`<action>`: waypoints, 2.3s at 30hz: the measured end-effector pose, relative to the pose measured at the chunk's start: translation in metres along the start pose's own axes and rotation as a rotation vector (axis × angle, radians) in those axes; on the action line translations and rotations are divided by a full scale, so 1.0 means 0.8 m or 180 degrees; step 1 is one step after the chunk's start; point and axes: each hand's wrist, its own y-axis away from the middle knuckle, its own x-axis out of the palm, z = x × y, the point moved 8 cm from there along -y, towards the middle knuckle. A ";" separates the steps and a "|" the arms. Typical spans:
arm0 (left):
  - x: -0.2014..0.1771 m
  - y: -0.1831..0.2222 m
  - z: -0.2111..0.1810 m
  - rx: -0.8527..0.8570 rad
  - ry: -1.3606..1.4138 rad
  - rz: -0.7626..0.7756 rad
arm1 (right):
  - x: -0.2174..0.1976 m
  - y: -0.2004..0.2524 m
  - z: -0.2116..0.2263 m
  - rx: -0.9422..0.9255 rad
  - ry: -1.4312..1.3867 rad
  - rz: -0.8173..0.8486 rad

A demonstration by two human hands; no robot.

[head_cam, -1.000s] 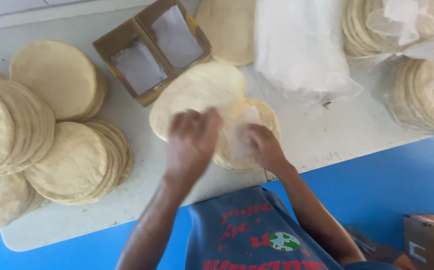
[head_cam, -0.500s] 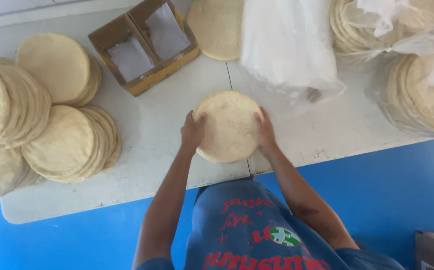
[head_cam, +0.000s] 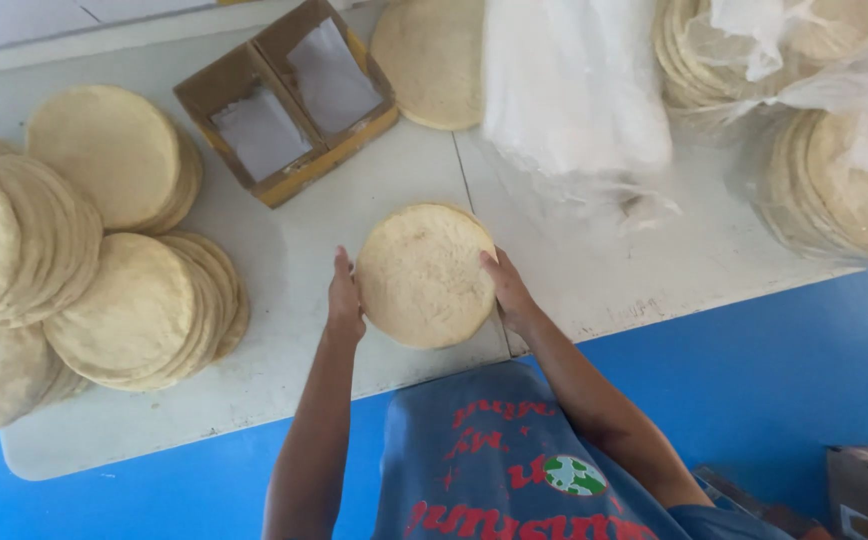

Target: The person stacks multiple rounds of pre-made pizza dough onto stacks on a table and then places individual dough rounds into plastic bags.

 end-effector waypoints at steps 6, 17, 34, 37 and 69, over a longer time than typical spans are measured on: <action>-0.019 0.008 -0.004 -0.0857 -0.0291 0.0014 | -0.007 -0.009 -0.002 0.0301 -0.0134 -0.0074; 0.094 0.112 -0.119 0.0176 0.0298 0.1822 | 0.002 0.019 0.042 -0.0070 -0.1206 0.0301; 0.141 0.226 -0.272 0.2001 -0.0539 0.1605 | 0.131 0.013 0.165 -0.0644 -0.1311 0.1583; 0.135 0.228 -0.266 0.1998 -0.0330 0.1616 | 0.136 0.006 0.161 -0.0628 -0.1244 0.1632; 0.104 0.242 -0.276 0.2370 -0.0823 0.0772 | 0.126 -0.011 0.133 0.0034 -0.1352 0.1489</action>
